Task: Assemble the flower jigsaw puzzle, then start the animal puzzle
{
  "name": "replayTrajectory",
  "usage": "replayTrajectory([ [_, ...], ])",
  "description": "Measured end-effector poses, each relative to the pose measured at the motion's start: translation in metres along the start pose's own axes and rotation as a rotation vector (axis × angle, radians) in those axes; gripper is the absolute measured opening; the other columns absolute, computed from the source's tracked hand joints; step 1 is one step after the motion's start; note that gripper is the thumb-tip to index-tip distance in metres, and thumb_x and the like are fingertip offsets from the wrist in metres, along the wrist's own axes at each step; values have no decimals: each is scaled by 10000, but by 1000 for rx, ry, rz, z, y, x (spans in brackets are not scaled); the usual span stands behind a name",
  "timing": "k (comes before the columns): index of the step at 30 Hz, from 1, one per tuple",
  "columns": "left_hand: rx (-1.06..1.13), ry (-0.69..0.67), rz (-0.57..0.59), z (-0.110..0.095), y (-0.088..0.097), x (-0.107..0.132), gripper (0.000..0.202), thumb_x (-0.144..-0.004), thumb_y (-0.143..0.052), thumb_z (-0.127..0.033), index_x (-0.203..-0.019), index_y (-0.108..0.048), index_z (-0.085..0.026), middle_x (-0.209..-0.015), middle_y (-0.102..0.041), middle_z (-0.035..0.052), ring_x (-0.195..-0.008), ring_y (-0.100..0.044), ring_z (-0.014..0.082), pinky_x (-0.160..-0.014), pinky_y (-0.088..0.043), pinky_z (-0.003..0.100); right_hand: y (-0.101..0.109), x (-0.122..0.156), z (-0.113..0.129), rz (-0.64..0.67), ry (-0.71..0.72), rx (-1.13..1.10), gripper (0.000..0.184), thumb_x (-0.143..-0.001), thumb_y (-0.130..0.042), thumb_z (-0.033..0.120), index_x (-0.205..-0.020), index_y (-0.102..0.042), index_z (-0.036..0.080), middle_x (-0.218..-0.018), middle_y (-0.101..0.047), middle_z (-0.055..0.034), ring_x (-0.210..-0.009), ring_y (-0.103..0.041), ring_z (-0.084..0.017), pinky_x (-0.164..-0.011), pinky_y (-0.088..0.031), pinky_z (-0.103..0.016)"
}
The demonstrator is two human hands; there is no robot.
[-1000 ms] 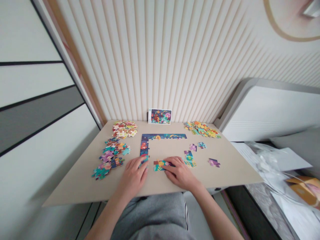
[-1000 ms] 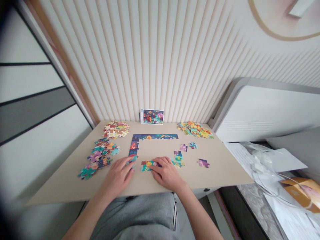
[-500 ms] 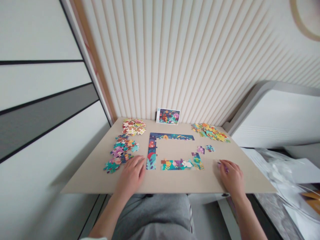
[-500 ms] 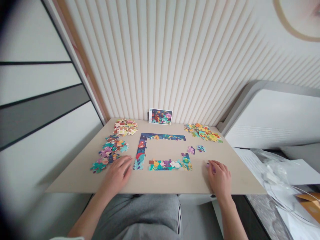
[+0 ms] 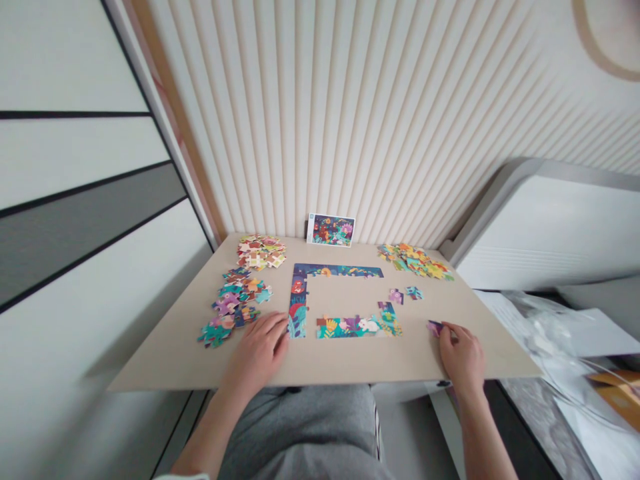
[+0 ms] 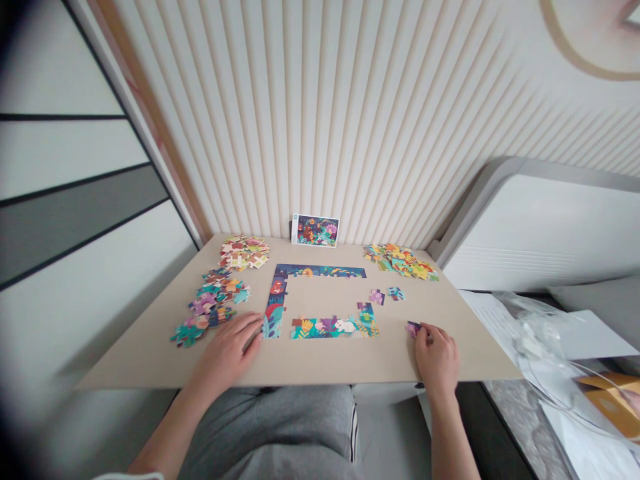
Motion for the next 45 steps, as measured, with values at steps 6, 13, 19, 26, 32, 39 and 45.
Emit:
replayTrajectory([
  [6, 1, -8, -13, 0, -1, 0, 343, -974, -483, -262, -1270, -652, -230, -1299, -663, 99, -1218, -603, 278, -1069, -469, 457, 1, 1, 3, -3, 7, 15, 394, -915, -442, 382, -999, -758, 161, -1044, -739, -155, -917, -615, -302, -880, -433, -414],
  [13, -33, -7, 8, 3, -3, 1, 336, -985, -474, -262, -1274, -633, -198, -1312, -650, 106, -1225, -596, 270, -1071, -475, 463, -6, -8, -5, 129, -51, 78, 436, -926, -448, 432, -1108, -753, 178, -1145, -723, -131, -1021, -621, -306, -919, -430, -400],
  [19, -27, -24, -7, 5, -5, 3, 332, -990, -477, -279, -1278, -630, -221, -1308, -655, 98, -1230, -596, 275, -1071, -475, 472, -28, -50, 6, 316, -40, 180, 564, -927, -479, 524, -1331, -649, 169, -1317, -641, -169, -1188, -574, -343, -993, -405, -426],
  [26, -24, -20, -19, 7, -7, 3, 327, -981, -495, -280, -1264, -647, -221, -1298, -664, 91, -1219, -608, 276, -1059, -486, 469, -58, -89, 28, 345, -78, 103, 646, -839, -560, 657, -1276, -684, 197, -1382, -582, -199, -1267, -510, -408, -1001, -395, -523],
  [32, -22, -23, -28, 8, -9, 3, 329, -983, -492, -273, -1276, -633, -222, -1304, -659, 91, -1222, -603, 271, -1068, -481, 466, -59, -85, 19, 212, -148, -298, 688, -744, -682, 651, -1246, -641, 183, -1096, -712, -158, -989, -655, -313, -845, -503, -448],
  [39, -17, -23, -25, 6, -7, 2, 322, -983, -492, -265, -1265, -640, -216, -1295, -660, 93, -1219, -601, 272, -1062, -487, 470, -31, -68, 69, 356, 0, -946, 572, -872, -651, 583, -1319, -623, 228, -954, -656, -31, -744, -625, -161, -702, -552, -336],
  [45, -22, -23, -28, 4, -6, 1, 327, -987, -483, -254, -1273, -637, -214, -1290, -661, 97, -1216, -602, 264, -1073, -487, 479, -26, -48, 144, 515, 36, -1140, 561, -827, -760, 487, -1306, -610, 237, -894, -680, -17, -686, -605, -140, -575, -499, -258],
])
Point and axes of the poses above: each hand's wrist, its own x-axis away from the middle knuckle, its own y-axis out of the back of the hand, z = x × y, the point moved 1 cm from there along -x, towards the middle knuckle
